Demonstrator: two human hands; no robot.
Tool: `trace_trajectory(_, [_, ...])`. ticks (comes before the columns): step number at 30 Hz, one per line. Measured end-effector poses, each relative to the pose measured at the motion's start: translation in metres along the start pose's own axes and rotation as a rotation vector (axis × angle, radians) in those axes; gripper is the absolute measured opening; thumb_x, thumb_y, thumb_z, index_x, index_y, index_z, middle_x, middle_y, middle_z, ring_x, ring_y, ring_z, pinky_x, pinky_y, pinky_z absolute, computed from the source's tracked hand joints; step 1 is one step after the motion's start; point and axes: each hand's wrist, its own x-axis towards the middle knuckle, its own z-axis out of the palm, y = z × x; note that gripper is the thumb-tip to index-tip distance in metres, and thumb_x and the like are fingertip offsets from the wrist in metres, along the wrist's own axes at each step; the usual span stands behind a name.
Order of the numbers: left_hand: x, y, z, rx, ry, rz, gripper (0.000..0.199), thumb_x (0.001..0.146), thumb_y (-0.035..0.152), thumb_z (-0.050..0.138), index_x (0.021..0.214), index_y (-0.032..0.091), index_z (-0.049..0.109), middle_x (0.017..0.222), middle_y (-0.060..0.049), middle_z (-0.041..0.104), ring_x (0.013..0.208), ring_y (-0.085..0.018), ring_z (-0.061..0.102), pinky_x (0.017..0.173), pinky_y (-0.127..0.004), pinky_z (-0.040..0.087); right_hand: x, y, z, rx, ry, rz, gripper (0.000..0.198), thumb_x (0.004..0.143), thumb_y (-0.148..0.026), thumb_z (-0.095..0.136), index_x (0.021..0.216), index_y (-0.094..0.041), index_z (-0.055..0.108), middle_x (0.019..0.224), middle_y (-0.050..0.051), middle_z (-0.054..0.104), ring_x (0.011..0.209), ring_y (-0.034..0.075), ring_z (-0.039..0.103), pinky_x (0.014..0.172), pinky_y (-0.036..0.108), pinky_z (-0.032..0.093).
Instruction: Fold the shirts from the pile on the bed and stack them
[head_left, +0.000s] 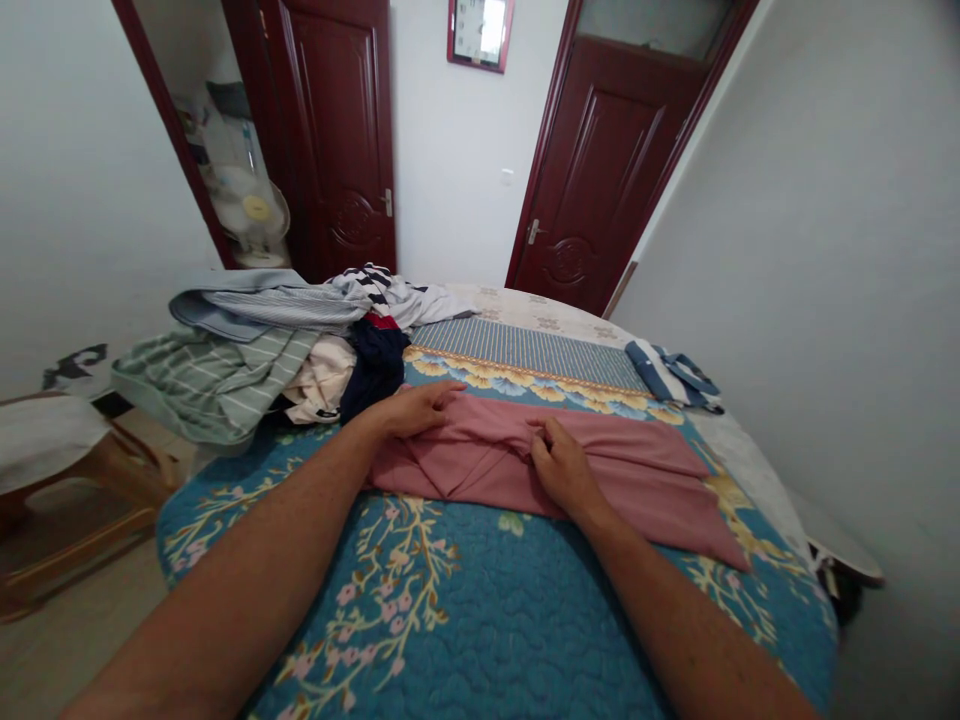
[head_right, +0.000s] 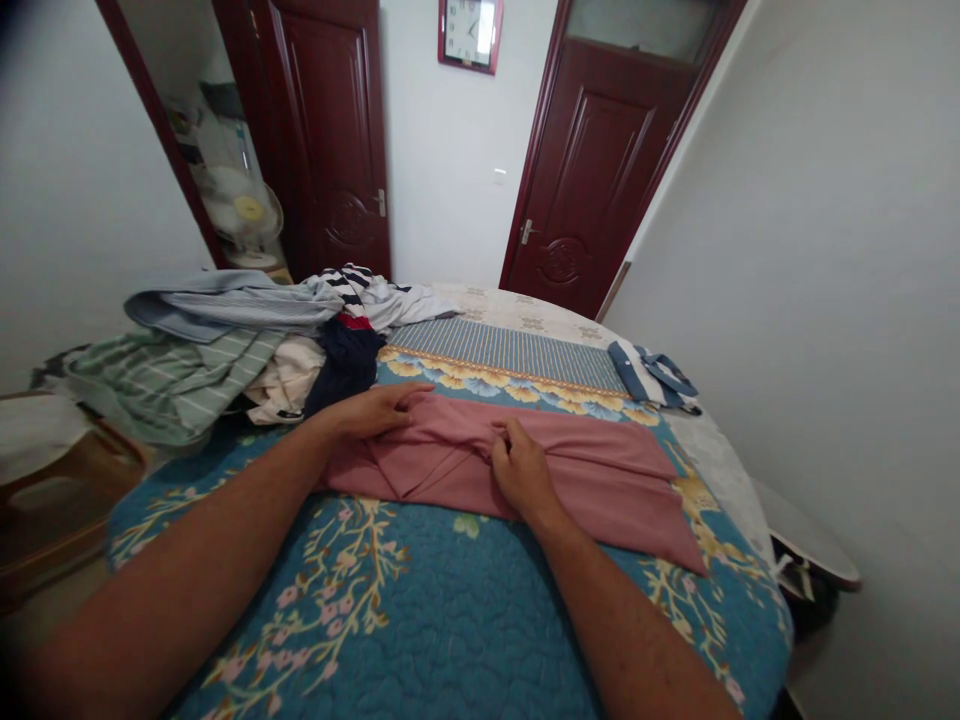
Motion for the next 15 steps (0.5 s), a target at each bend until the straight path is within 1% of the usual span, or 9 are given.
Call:
trace_trajectory(2, [0.005, -0.002, 0.004, 0.014, 0.131, 0.013, 0.069, 0.081, 0.021, 0.06, 0.151, 0.02, 0.062, 0.094, -0.003, 0.071, 0.075, -0.016, 0.058, 0.069, -0.025, 0.046, -0.001, -0.001, -0.003, 0.019, -0.015, -0.032, 0.033, 0.096, -0.023, 0.047, 0.124, -0.021, 0.066, 0.102, 0.006, 0.078, 0.094, 0.023, 0.073, 0.086, 0.033, 0.051])
trace_trajectory(4, [0.01, -0.007, 0.009, -0.012, 0.271, 0.015, 0.067, 0.085, 0.022, 0.054, 0.152, 0.018, 0.06, 0.095, -0.003, 0.069, 0.075, -0.017, 0.057, 0.07, -0.027, 0.047, -0.003, -0.002, -0.005, 0.013, -0.036, -0.09, 0.032, 0.093, -0.021, 0.051, 0.12, -0.022, 0.067, 0.107, 0.007, 0.078, 0.099, 0.024, 0.073, 0.089, 0.034, 0.052])
trace_trajectory(6, [0.015, -0.011, 0.013, -0.039, 0.341, 0.044, 0.067, 0.088, 0.023, 0.052, 0.155, 0.016, 0.056, 0.096, -0.004, 0.067, 0.075, -0.017, 0.056, 0.07, -0.028, 0.047, -0.006, -0.003, -0.007, 0.0, -0.071, -0.154, 0.032, 0.09, -0.018, 0.053, 0.118, -0.022, 0.068, 0.112, 0.007, 0.078, 0.103, 0.023, 0.073, 0.092, 0.034, 0.052])
trace_trajectory(8, [0.017, -0.016, 0.015, -0.041, 0.332, 0.062, 0.066, 0.09, 0.027, 0.053, 0.155, 0.016, 0.055, 0.094, -0.003, 0.066, 0.074, -0.017, 0.056, 0.069, -0.027, 0.046, -0.008, -0.003, -0.009, -0.017, -0.114, -0.201, 0.032, 0.088, -0.016, 0.054, 0.115, -0.023, 0.068, 0.112, 0.007, 0.078, 0.102, 0.023, 0.072, 0.092, 0.033, 0.052])
trace_trajectory(10, [0.017, -0.018, 0.015, -0.023, 0.26, 0.042, 0.064, 0.091, 0.031, 0.055, 0.153, 0.017, 0.058, 0.089, -0.001, 0.064, 0.071, -0.016, 0.054, 0.065, -0.026, 0.044, -0.01, -0.004, -0.01, -0.029, -0.148, -0.214, 0.031, 0.087, -0.015, 0.055, 0.114, -0.023, 0.069, 0.107, 0.006, 0.078, 0.098, 0.022, 0.072, 0.09, 0.032, 0.051])
trace_trajectory(12, [0.016, -0.019, 0.015, -0.002, 0.172, 0.007, 0.064, 0.091, 0.035, 0.058, 0.152, 0.017, 0.06, 0.083, 0.001, 0.062, 0.066, -0.015, 0.051, 0.061, -0.026, 0.041, -0.009, -0.006, -0.013, -0.016, -0.168, -0.182, 0.028, 0.09, -0.019, 0.056, 0.115, -0.022, 0.069, 0.098, 0.004, 0.078, 0.09, 0.021, 0.072, 0.085, 0.032, 0.05])
trace_trajectory(15, [0.013, -0.019, 0.012, -0.011, 0.105, -0.006, 0.067, 0.092, 0.039, 0.06, 0.154, 0.016, 0.057, 0.076, 0.003, 0.056, 0.064, -0.015, 0.048, 0.06, -0.025, 0.039, 0.0, -0.01, -0.017, 0.018, -0.18, -0.12, 0.029, 0.099, -0.028, 0.054, 0.124, -0.02, 0.068, 0.085, 0.001, 0.076, 0.082, 0.02, 0.07, 0.079, 0.031, 0.049])
